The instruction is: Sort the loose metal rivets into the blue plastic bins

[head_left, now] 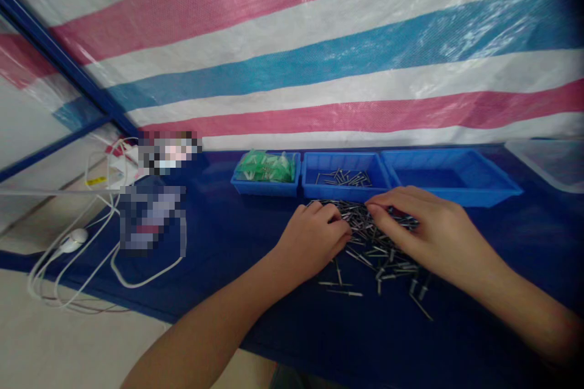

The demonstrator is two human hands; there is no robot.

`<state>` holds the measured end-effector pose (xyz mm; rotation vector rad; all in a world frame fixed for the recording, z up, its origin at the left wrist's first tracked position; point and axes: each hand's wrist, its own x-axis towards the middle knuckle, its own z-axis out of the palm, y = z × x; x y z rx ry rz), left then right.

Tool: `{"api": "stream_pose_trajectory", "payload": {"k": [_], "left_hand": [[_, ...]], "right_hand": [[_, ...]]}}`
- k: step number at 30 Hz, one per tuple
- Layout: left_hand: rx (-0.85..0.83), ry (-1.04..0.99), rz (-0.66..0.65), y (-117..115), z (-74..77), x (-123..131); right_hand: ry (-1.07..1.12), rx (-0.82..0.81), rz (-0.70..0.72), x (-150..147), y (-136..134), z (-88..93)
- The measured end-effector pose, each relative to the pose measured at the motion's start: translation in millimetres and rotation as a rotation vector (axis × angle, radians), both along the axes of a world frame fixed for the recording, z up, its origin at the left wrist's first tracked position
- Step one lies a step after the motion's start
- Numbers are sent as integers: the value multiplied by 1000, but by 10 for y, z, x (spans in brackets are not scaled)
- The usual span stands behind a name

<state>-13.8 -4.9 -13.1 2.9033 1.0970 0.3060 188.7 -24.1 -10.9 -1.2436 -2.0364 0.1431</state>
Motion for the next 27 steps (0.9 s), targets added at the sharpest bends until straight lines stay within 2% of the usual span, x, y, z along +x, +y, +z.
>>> {"api": "stream_pose_trajectory", "payload": {"k": [27], "left_hand": [[-111, 32, 66, -45, 67, 29]], "right_hand": [[-33, -27, 39, -41, -25, -14]]}}
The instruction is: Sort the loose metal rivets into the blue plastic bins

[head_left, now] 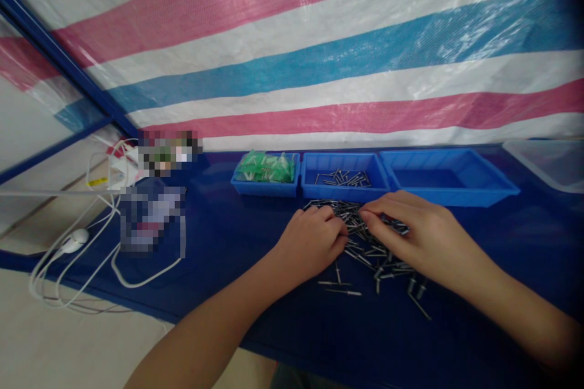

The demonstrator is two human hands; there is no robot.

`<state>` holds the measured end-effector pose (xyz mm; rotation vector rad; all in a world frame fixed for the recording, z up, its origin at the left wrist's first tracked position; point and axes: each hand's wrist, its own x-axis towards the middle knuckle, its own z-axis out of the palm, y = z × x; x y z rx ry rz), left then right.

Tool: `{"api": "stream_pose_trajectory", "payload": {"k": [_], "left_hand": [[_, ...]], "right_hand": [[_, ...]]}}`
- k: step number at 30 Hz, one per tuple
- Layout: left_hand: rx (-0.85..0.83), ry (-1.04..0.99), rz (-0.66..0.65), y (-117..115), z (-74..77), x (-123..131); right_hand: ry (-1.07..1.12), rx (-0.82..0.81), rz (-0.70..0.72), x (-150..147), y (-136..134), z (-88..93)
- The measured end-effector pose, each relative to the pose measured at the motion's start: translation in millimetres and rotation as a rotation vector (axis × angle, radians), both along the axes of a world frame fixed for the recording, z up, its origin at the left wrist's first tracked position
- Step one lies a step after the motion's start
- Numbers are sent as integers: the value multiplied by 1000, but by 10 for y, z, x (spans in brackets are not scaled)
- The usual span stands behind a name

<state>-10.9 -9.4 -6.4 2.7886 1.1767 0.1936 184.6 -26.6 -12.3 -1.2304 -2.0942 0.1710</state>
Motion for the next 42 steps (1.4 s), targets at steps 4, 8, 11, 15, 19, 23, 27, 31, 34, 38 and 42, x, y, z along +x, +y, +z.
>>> {"api": "stream_pose_trajectory", "payload": {"k": [4, 8, 11, 15, 19, 23, 27, 31, 34, 38, 42], "left_hand": [[22, -16, 8, -14, -34, 9], [6, -157, 53, 18, -60, 5], [-83, -361, 77, 45, -52, 3], [-242, -566, 113, 44, -48, 25], [-332, -689, 177, 20, -68, 55], [-353, -727, 161, 3, -57, 67], [-299, -669, 96, -4, -9, 66], [-287, -698, 83, -6, 4, 69], [-306, -722, 74, -7, -21, 75], [-324, -736, 87, -9, -35, 75], [-331, -757, 136, 0, 5, 51]], "right_hand": [[-7, -14, 7, 3, 0, -19], [-1, -47, -11, -2, 7, -33], [26, -94, 6, -10, 14, -30], [126, -212, 9, -20, 9, -16], [223, -291, -9, -27, 1, -9], [289, -303, 2, -22, 0, -16], [294, -243, -10, -22, -18, -19], [329, -239, -16, -46, -41, -12], [333, -245, -13, -57, -49, -5], [317, -224, 20, -49, -51, 5], [324, -213, 40, -41, -44, 22]]}}
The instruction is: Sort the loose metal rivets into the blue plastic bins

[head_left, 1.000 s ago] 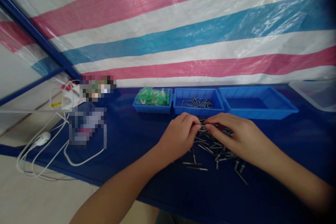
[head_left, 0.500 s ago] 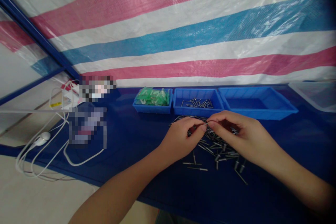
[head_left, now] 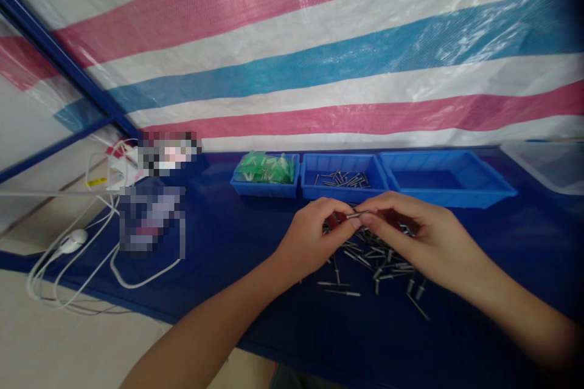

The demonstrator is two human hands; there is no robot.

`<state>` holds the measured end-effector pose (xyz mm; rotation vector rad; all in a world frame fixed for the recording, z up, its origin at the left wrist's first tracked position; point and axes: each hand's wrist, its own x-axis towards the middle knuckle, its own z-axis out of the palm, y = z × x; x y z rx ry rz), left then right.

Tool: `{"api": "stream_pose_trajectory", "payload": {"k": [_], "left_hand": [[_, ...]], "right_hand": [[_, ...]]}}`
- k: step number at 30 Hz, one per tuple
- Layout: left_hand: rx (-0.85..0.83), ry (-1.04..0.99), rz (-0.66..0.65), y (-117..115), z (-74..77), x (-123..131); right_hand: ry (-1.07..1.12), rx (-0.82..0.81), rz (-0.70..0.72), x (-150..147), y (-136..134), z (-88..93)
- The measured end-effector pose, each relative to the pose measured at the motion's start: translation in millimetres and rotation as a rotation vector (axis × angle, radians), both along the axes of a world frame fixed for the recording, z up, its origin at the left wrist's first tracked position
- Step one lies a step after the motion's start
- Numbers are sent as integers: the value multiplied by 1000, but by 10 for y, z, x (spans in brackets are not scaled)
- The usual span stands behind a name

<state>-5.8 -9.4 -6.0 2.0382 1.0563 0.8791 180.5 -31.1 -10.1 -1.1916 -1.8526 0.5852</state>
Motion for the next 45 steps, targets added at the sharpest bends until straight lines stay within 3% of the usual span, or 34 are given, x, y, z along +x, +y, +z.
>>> {"api": "stream_pose_trajectory", "payload": {"k": [7, 11, 17, 23, 33, 45], "left_hand": [[18, -18, 30, 20, 17, -37], [-8, 17, 19, 15, 11, -44], [210, 274, -116, 23, -23, -81], [338, 577, -167, 11, -55, -115], [379, 685, -190, 2, -65, -118], [389, 706, -198, 3, -64, -84]], "right_hand": [[-103, 56, 2, 16, 12, 3], [-181, 184, -92, 40, 57, 18], [-474, 412, -288, 62, 364, 41], [-754, 424, -349, -15, 566, 32], [-521, 357, -210, 29, 121, -60], [-406, 249, -99, 56, 48, -101]]}}
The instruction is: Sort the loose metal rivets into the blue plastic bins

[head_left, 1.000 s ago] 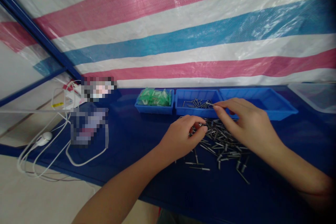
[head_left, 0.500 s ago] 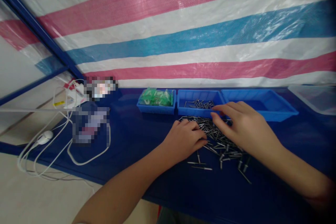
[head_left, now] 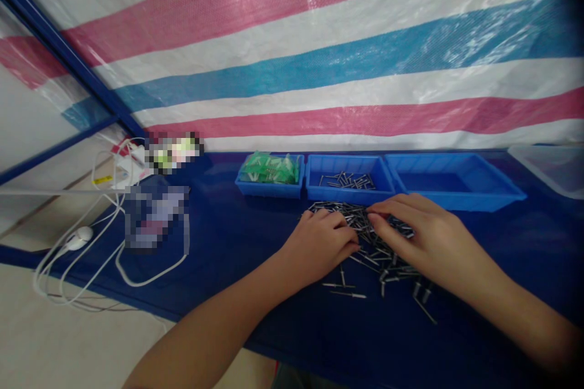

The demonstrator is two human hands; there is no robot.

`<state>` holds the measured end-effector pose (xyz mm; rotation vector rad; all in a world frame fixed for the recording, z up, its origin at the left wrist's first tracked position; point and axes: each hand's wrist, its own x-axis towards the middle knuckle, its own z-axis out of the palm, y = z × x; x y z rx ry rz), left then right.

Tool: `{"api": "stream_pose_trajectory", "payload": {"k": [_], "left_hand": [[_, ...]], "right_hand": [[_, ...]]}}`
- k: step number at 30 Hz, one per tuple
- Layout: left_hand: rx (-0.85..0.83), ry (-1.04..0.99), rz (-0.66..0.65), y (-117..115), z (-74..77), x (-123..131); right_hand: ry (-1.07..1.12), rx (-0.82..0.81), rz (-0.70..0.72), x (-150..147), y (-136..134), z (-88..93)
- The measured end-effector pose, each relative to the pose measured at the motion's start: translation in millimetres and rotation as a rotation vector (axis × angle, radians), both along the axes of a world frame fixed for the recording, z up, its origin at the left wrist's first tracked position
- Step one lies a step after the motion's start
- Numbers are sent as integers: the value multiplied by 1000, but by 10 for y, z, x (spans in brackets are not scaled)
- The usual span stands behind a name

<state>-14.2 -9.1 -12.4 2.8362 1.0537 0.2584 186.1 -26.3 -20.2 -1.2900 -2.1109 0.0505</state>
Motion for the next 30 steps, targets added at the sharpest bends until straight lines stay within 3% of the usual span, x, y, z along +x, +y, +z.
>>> {"api": "stream_pose_trajectory", "payload": {"k": [9, 30], "left_hand": [[51, 41, 3, -43, -19, 36], [-17, 19, 34, -104, -31, 37]], "right_hand": [[10, -30, 31, -22, -22, -6], [6, -56, 62, -42, -28, -11]]}}
